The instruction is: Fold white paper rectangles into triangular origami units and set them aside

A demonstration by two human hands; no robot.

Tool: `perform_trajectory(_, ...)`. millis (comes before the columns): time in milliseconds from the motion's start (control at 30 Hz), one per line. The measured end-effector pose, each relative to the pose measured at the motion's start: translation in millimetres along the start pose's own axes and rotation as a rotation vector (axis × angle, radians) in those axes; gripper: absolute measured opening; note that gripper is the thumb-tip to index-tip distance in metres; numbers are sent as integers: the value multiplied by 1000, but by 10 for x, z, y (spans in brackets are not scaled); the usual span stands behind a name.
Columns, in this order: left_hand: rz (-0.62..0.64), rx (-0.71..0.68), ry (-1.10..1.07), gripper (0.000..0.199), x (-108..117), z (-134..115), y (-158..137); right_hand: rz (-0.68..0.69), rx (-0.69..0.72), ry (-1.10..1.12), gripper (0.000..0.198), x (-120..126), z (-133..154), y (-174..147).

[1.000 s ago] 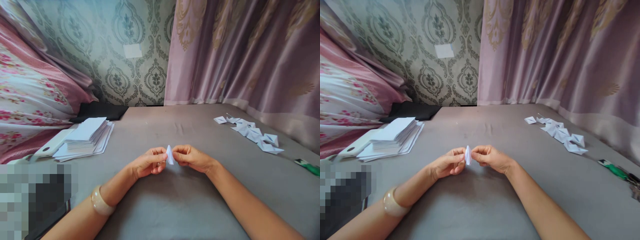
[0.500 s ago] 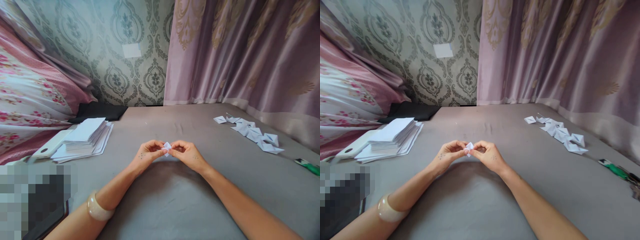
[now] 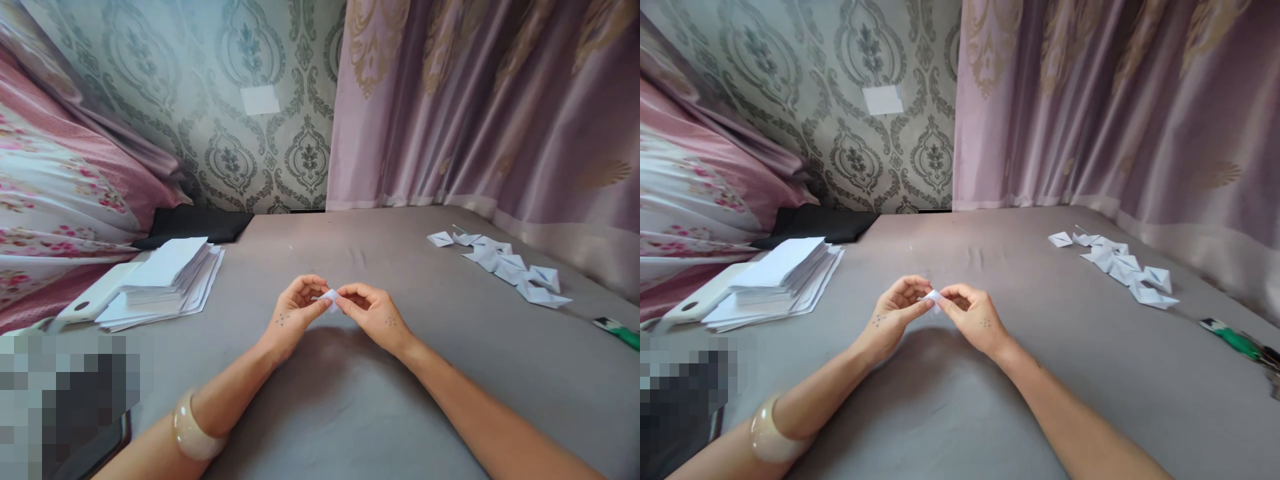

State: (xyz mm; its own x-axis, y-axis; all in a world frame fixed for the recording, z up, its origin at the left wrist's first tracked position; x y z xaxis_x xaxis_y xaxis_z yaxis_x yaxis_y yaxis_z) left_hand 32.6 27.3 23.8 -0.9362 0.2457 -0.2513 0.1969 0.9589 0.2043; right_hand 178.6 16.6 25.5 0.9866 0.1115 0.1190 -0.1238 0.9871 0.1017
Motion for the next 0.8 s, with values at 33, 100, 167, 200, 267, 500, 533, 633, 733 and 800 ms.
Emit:
perform_trajectory(33, 10, 14, 12, 32, -7, 1, -6, 2, -11, -7, 24, -2, -1, 0)
perform_trajectory(100, 39, 68, 39, 31, -21, 14, -17, 3, -36, -23, 23, 1, -5, 2)
perform_trajectory(167, 67, 138, 58, 27, -27, 40, -23, 13, -62, -37, 22, 3, -8, 1)
perform_trajectory(200, 76, 164, 64, 25, -24, 53, -23, 25, -74, -40, 22, 2, -8, -1)
perform_trajectory(267, 79, 193, 81, 23, -7, 79, -13, 63, -110, -32, 23, -10, -12, -8)
perform_trajectory(500, 30, 234, 95, 21, 58, 178, 27, 130, -289, 85, 31, -40, -103, -15)
perform_trajectory(533, 26, 242, 96, 22, 59, 191, 29, 123, -308, 93, 32, -38, -122, -8)
perform_trajectory(633, 6, 292, 77, 24, 69, 242, 31, 83, -376, 119, 33, -25, -189, 15)
perform_trajectory(733, 13, 353, 46, 27, 83, 293, 30, 54, -431, 159, 36, -17, -243, 31)
perform_trajectory(800, 33, 380, 25, 29, 89, 312, 28, 40, -450, 187, 37, -12, -265, 34)
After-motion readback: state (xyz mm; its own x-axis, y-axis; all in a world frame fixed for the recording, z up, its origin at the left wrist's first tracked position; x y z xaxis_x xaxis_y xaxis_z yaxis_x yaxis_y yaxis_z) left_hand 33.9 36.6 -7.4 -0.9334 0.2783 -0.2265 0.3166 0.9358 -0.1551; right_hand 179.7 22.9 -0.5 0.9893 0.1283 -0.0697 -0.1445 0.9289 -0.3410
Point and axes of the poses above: each hand's wrist, its own y-axis towards the middle knuckle, its own x-axis out of the back of the hand, z = x × y, the point moved 5 cm from there along y, towards the middle knuckle, and after that the axes turned 5 degrees about -x, right-handed, at the moved point
